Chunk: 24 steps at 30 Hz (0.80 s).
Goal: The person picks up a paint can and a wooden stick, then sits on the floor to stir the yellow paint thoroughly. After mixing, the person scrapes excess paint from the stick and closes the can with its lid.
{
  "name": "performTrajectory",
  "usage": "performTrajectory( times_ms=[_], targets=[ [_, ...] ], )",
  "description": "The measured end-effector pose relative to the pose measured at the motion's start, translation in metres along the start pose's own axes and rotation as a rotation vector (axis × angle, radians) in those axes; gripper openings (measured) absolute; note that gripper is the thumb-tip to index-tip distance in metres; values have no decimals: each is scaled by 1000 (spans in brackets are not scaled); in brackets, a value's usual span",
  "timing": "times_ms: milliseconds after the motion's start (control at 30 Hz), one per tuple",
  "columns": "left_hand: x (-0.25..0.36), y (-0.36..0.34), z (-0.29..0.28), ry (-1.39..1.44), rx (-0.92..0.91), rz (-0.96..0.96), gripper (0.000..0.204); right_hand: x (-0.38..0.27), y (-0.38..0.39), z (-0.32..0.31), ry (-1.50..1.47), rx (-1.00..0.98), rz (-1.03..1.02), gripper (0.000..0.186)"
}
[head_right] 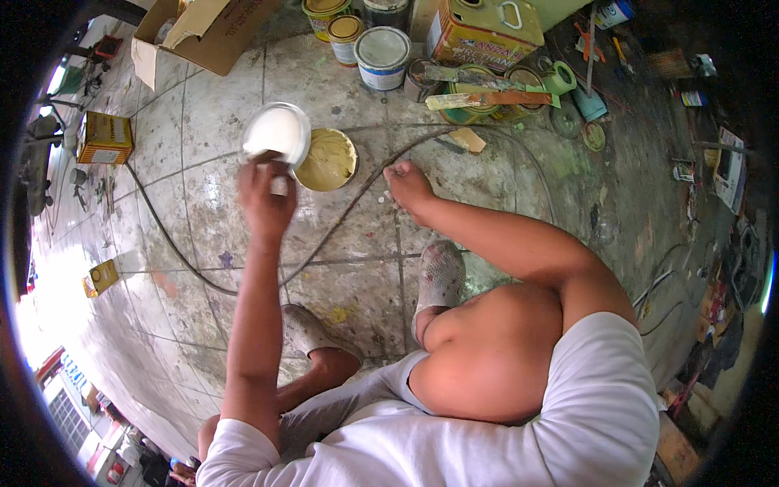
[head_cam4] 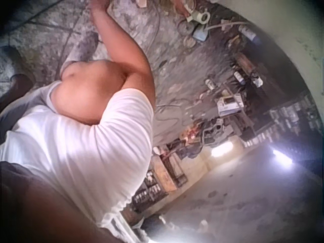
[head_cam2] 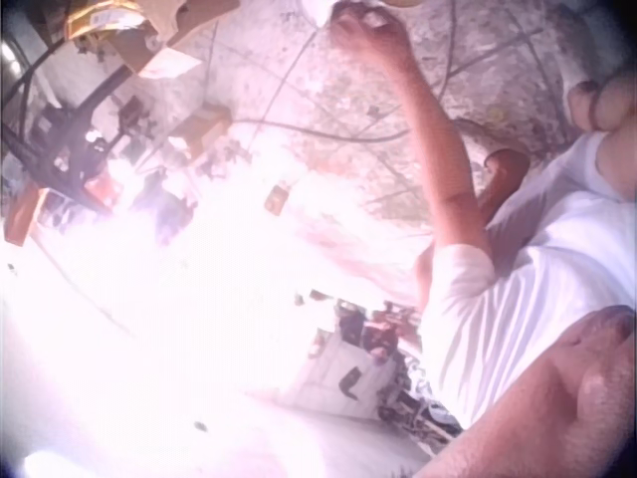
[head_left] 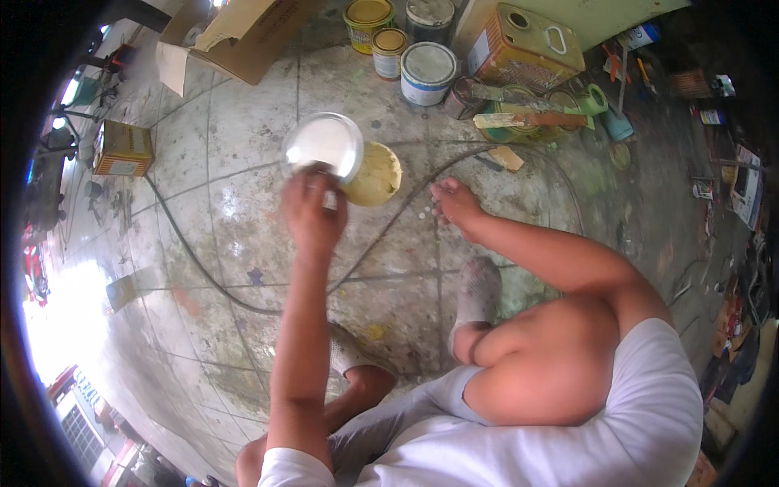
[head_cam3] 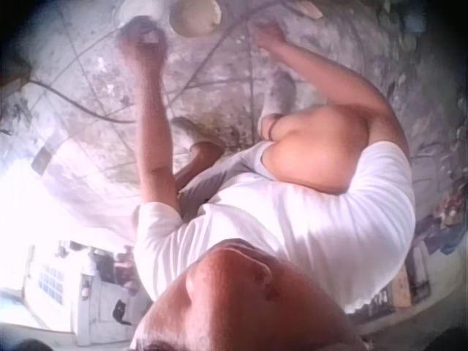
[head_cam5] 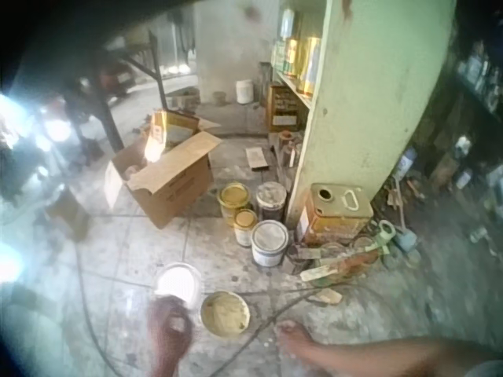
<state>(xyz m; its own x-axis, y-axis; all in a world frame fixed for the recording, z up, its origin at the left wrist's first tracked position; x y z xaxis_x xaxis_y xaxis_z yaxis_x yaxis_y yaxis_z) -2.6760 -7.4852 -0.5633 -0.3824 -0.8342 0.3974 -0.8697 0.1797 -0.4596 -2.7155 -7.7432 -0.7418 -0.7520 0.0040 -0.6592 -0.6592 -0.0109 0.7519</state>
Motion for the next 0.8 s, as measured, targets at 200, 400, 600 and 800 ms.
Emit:
performTrajectory(
  times_ms=[200, 400, 600, 800],
  targets=[
    [22, 46, 73, -37, -244, -117, 17, -36, -2, 19, 71, 36, -33, 44],
    [13, 48, 56, -162, -168, -222, 25, -62, -43, 29, 245, -96, -276, 49],
    [-52, 96, 77, 535, 35, -837, 59, -100, -41, 63, 619, -13, -562, 57],
    [-54, 131, 154, 1245, 114, -1254, 90, -82, -84, 89, 522, -206, -429, 73]
  ],
)
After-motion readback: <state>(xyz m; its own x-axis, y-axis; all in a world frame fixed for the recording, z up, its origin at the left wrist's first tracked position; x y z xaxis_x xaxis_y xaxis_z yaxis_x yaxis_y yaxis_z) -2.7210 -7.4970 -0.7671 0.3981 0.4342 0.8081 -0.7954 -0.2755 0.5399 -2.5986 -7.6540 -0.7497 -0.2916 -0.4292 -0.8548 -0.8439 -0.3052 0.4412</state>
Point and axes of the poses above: each hand's wrist, its own y-axis away from the middle knuckle, its own z-axis out of the palm, x = y × z, the point moved 9 cm from there along -y, towards the middle knuckle, and after that the axes turned 3 degrees about -x, right-handed, at the moved point
